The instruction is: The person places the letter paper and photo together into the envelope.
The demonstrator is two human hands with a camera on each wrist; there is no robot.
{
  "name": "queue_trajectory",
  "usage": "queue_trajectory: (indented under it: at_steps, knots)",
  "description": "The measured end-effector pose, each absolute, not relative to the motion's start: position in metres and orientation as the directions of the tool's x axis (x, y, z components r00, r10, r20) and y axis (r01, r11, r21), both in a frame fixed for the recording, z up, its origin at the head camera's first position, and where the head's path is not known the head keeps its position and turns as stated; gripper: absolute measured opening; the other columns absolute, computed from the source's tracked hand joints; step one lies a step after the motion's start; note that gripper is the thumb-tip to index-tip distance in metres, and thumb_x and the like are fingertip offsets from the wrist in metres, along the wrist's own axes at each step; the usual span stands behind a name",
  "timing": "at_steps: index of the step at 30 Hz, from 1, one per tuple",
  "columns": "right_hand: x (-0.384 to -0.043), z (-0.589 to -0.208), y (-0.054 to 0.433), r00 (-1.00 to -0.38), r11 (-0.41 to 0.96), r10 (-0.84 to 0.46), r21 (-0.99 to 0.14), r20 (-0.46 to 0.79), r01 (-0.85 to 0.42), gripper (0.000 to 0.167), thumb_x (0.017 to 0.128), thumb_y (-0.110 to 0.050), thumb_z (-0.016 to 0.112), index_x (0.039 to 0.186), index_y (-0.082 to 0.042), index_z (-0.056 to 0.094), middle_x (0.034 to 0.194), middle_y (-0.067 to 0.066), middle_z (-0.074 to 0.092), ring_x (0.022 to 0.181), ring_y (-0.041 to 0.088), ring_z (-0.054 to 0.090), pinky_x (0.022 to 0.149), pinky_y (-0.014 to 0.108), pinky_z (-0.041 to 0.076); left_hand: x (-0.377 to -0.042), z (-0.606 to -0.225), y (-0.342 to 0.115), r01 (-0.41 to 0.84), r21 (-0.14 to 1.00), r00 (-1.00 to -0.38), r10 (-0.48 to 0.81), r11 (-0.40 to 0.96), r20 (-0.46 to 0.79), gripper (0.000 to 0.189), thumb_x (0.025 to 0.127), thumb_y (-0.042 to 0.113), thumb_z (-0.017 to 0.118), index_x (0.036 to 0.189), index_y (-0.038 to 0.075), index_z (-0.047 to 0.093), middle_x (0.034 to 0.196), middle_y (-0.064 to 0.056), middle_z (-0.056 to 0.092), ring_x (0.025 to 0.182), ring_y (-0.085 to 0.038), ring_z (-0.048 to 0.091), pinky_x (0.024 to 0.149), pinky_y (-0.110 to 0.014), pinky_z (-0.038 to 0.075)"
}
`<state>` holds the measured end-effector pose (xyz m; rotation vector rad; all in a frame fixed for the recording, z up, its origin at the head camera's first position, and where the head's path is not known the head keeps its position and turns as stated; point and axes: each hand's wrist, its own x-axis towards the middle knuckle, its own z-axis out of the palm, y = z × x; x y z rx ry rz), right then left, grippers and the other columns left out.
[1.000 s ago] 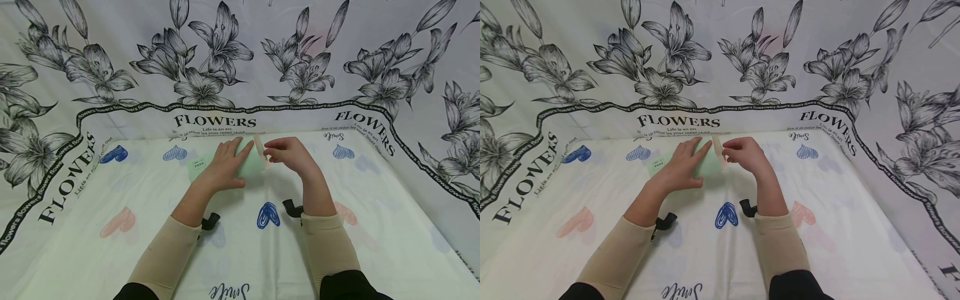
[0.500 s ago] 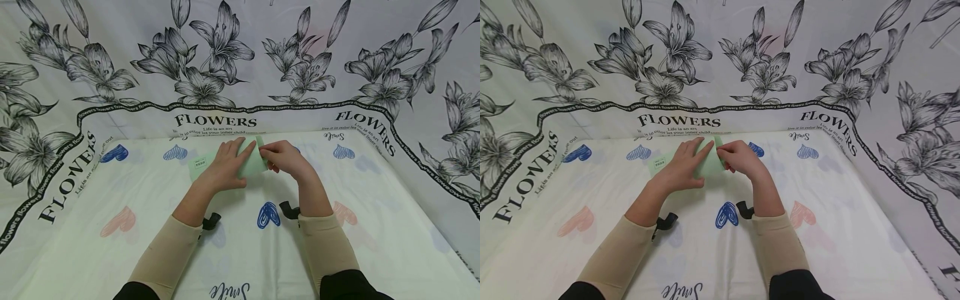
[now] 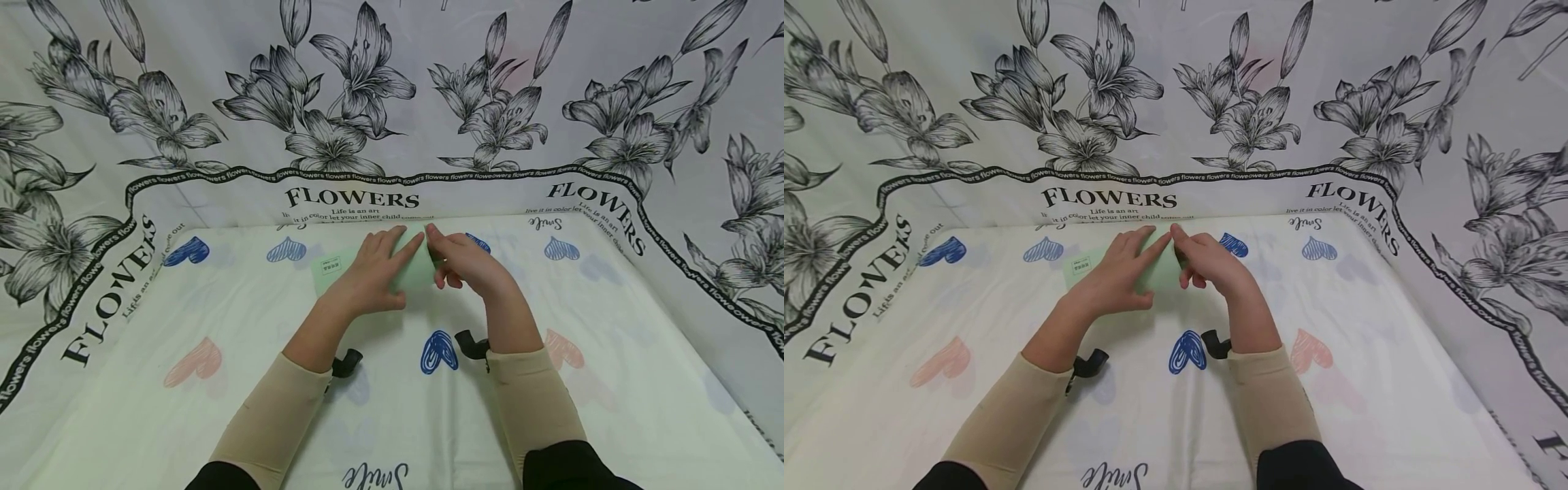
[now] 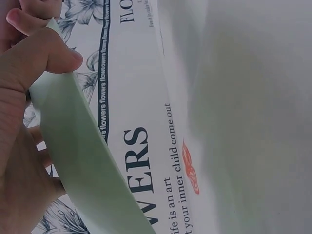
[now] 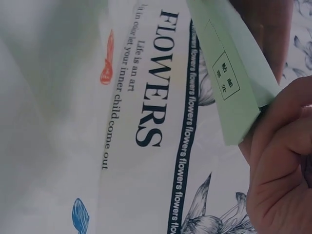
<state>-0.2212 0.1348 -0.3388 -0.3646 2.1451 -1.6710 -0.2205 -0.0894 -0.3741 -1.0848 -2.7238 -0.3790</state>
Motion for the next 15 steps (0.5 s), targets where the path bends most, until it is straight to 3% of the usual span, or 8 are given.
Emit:
queue_trajectory:
  at_steps: [3,9,15]
  knots:
    - [-0.2217,-0.3396,0.1378,-0.882,0.247,-0.439,-0.967,-0.170,0.063,0.077,0.104,-0.062,0.039,0.113,0.009,0.066,0.075,0.013,0.060,0.043,0.015,0.045,0.042,0.026,0.028,-0.2198,-0.3752,-0.0874,0.707,0.152,-0.703,0.660,0.691,0.265,0.107,0.075,0.027,0.079,0.165,0.017,0.022,0.164,-0.018,0.020,0.143,-0.038,0.025,0.123,-0.048,0.012]
    - [-0.2231,-0.3395,0.1405,-0.875,0.296,-0.426,-0.949,-0.229,0.104,0.075,0.100,-0.068,0.041,0.098,0.003,0.064,0.052,0.003,0.046,0.042,0.014,0.038,0.044,0.026,0.027,-0.2178,-0.3764,-0.0829,0.712,0.139,-0.698,0.670,0.689,0.252,0.107,0.075,0.029,0.078,0.166,0.019,0.022,0.164,-0.015,0.020,0.142,-0.036,0.025,0.122,-0.048,0.018]
    - [-0.2244,-0.3394,0.1421,-0.870,0.367,-0.405,-0.922,-0.279,0.125,0.066,0.100,-0.065,0.047,0.091,-0.003,0.068,0.050,0.003,0.044,0.043,0.015,0.037,0.048,0.030,0.025,-0.2151,-0.3759,-0.0799,0.721,0.153,-0.690,0.682,0.676,0.240,0.103,0.076,0.029,0.078,0.164,0.017,0.026,0.163,-0.014,0.020,0.141,-0.034,0.026,0.120,-0.045,0.023]
